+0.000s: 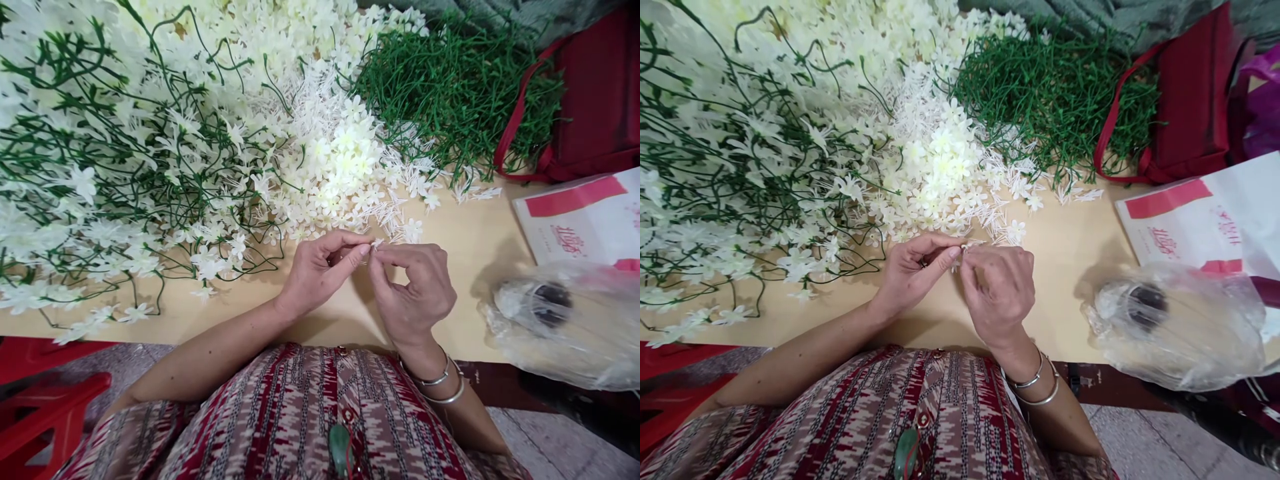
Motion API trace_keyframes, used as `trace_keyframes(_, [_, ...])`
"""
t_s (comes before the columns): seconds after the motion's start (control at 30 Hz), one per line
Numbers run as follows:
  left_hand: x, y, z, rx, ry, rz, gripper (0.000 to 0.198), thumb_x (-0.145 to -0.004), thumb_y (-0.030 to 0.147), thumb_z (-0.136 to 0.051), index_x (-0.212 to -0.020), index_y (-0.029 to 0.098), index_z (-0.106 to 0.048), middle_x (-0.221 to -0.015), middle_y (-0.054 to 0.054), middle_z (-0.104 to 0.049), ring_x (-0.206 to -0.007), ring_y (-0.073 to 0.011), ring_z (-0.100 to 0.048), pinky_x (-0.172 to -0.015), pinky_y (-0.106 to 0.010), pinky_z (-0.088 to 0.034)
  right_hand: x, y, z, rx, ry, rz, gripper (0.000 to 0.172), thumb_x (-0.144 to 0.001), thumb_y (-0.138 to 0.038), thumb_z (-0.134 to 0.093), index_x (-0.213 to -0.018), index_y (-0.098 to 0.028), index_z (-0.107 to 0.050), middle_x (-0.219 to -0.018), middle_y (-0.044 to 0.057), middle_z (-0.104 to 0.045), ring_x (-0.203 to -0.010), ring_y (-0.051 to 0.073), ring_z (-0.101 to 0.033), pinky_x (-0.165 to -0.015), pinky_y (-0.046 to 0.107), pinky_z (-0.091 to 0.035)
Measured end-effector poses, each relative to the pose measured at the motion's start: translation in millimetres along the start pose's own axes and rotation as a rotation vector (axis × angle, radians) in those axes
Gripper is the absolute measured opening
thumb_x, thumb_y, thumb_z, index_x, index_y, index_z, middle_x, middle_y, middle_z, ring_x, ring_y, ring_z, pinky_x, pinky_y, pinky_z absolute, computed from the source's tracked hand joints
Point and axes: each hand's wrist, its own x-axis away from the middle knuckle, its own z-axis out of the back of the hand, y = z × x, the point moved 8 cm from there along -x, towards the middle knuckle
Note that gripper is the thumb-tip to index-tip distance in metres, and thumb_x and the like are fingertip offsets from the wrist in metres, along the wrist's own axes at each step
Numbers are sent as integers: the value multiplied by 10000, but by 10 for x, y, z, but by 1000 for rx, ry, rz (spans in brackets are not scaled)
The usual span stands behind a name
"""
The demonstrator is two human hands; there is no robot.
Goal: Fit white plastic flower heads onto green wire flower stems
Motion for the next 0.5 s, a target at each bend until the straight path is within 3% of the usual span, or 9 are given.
trace_keyframes(0.07, [6,11,-10,-23,-9,-19,205,-964,337,-696,-1053,179,-791,-894,-64,-799,-677,-116,-638,-591,-237,-484,17,24,-1,-55,34,-30,186,-885,-156,-748,-853,-315,-657,-801,-33,-731,-747,206,-666,-740,415,-501])
trace_keyframes(0.23, [1,24,14,-83,-25,-37,193,-978,347,-680,-1036,191,-777,-908,-62,-801,-697,-126,-658,-591,-239,-488,37,313,-75,-311,18,-354,190,-883,-250,-776,-1035,-331,-697,-883,5,-667,-803,218,-612,-766,419,-517])
trace_keyframes(0.37, [10,70,-2,-109,-72,-74,176,-996,341,-654,-1048,201,-746,-928,-64,-784,-716,-130,-649,-610,-248,-482,-30,416,-106,-385,-76,-392,174,-834,-290,-826,-997,-296,-766,-1062,50,-631,-1024,262,-625,-872,462,-531])
trace_keyframes(0.5, [29,47,-11,-20,-76,-58,250,-1042,397,-542,-1214,228,-610,-1063,-81,-746,-757,-135,-612,-692,-280,-503,-75,444,-113,-526,-103,-405,68,-865,-275,-795,-884,-259,-732,-1096,59,-703,-1150,276,-662,-1030,521,-515])
